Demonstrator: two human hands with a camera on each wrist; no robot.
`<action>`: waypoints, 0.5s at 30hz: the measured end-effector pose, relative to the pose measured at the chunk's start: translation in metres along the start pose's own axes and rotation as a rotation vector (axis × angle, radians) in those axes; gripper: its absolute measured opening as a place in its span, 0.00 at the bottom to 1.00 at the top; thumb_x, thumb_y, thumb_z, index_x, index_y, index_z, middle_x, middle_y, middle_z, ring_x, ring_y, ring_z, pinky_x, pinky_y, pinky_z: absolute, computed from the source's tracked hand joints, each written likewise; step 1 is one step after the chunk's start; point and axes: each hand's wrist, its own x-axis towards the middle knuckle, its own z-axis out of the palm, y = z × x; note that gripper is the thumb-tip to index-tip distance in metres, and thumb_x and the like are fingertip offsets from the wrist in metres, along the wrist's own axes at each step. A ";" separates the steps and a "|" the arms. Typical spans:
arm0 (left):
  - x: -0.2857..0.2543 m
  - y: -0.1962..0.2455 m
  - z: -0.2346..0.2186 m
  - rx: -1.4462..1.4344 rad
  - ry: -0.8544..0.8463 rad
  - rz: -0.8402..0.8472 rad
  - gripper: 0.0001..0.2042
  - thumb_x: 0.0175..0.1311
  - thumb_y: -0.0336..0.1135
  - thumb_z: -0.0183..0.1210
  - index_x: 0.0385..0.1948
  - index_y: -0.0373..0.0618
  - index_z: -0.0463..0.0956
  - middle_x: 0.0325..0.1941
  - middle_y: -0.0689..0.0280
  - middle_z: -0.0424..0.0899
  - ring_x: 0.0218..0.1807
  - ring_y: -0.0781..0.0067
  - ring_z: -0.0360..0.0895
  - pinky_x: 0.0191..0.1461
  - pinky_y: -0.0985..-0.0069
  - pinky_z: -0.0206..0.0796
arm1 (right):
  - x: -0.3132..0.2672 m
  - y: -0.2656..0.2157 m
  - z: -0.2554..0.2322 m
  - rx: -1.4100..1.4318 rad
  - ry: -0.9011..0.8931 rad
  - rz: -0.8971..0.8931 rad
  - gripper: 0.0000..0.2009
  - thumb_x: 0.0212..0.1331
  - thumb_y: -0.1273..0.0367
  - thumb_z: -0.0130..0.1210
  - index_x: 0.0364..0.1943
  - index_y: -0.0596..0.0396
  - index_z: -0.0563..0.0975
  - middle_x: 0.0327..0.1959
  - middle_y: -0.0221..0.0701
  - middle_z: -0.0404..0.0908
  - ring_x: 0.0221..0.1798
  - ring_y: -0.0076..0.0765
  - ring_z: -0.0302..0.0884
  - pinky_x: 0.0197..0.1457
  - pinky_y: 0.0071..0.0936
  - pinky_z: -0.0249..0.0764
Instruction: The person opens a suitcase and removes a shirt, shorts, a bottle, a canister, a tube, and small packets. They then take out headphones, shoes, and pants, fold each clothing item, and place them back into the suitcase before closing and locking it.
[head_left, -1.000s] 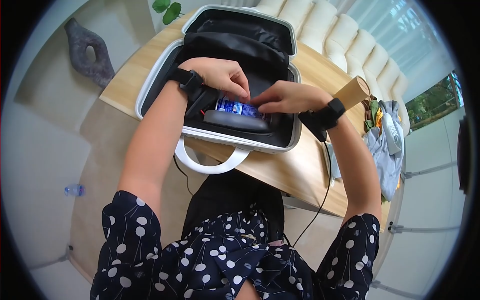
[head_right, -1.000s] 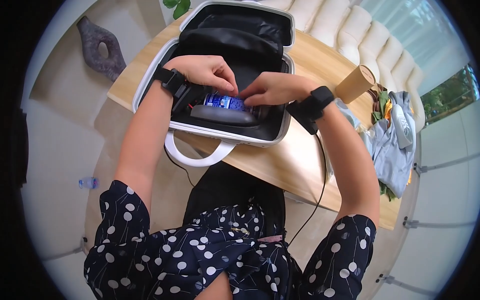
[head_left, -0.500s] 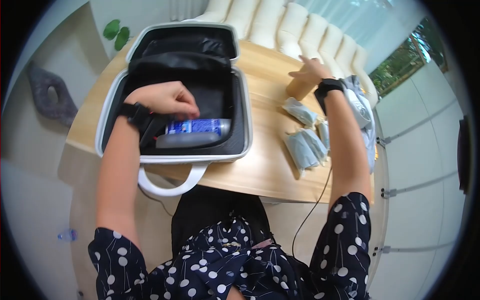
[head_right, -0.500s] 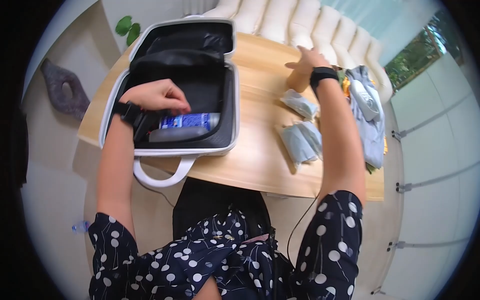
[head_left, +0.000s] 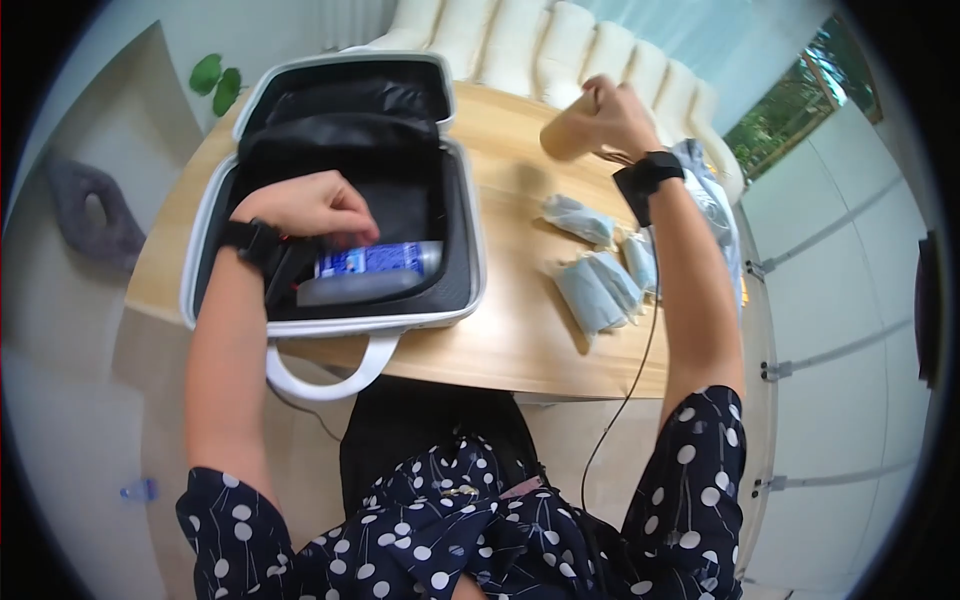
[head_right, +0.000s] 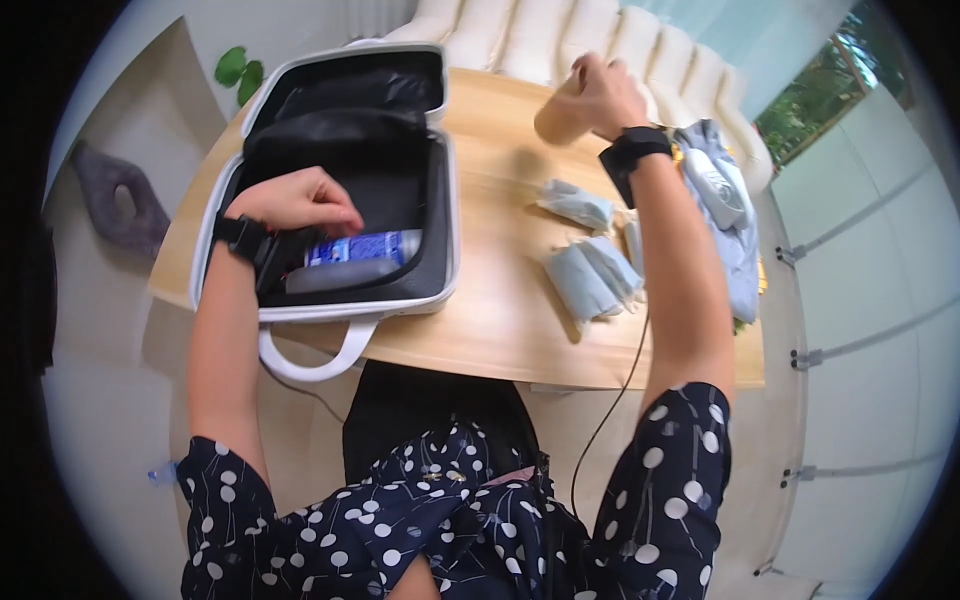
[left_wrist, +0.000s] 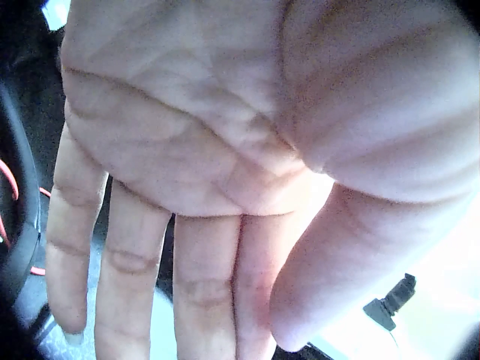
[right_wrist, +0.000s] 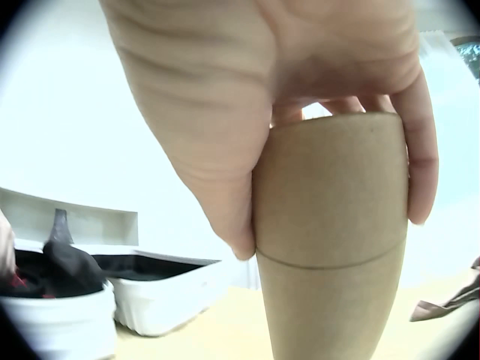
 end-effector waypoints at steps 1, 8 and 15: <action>-0.001 -0.001 0.000 -0.023 -0.012 0.013 0.12 0.62 0.36 0.57 0.37 0.37 0.82 0.32 0.65 0.84 0.35 0.81 0.79 0.41 0.81 0.71 | 0.004 -0.009 -0.003 0.095 0.101 -0.089 0.30 0.41 0.51 0.65 0.50 0.48 0.73 0.42 0.47 0.72 0.46 0.52 0.74 0.49 0.36 0.72; -0.009 0.004 0.000 0.105 0.014 -0.022 0.14 0.61 0.43 0.56 0.38 0.43 0.83 0.32 0.68 0.84 0.34 0.81 0.79 0.35 0.80 0.68 | -0.006 -0.109 0.009 0.790 -0.059 -0.285 0.32 0.44 0.51 0.67 0.49 0.58 0.72 0.39 0.39 0.78 0.40 0.31 0.78 0.40 0.24 0.75; -0.012 0.009 -0.004 0.025 -0.004 -0.040 0.14 0.62 0.43 0.54 0.37 0.43 0.82 0.34 0.68 0.85 0.37 0.80 0.81 0.33 0.81 0.70 | -0.036 -0.144 0.063 0.687 -0.362 -0.264 0.30 0.47 0.53 0.65 0.49 0.59 0.70 0.37 0.37 0.77 0.42 0.29 0.75 0.41 0.22 0.73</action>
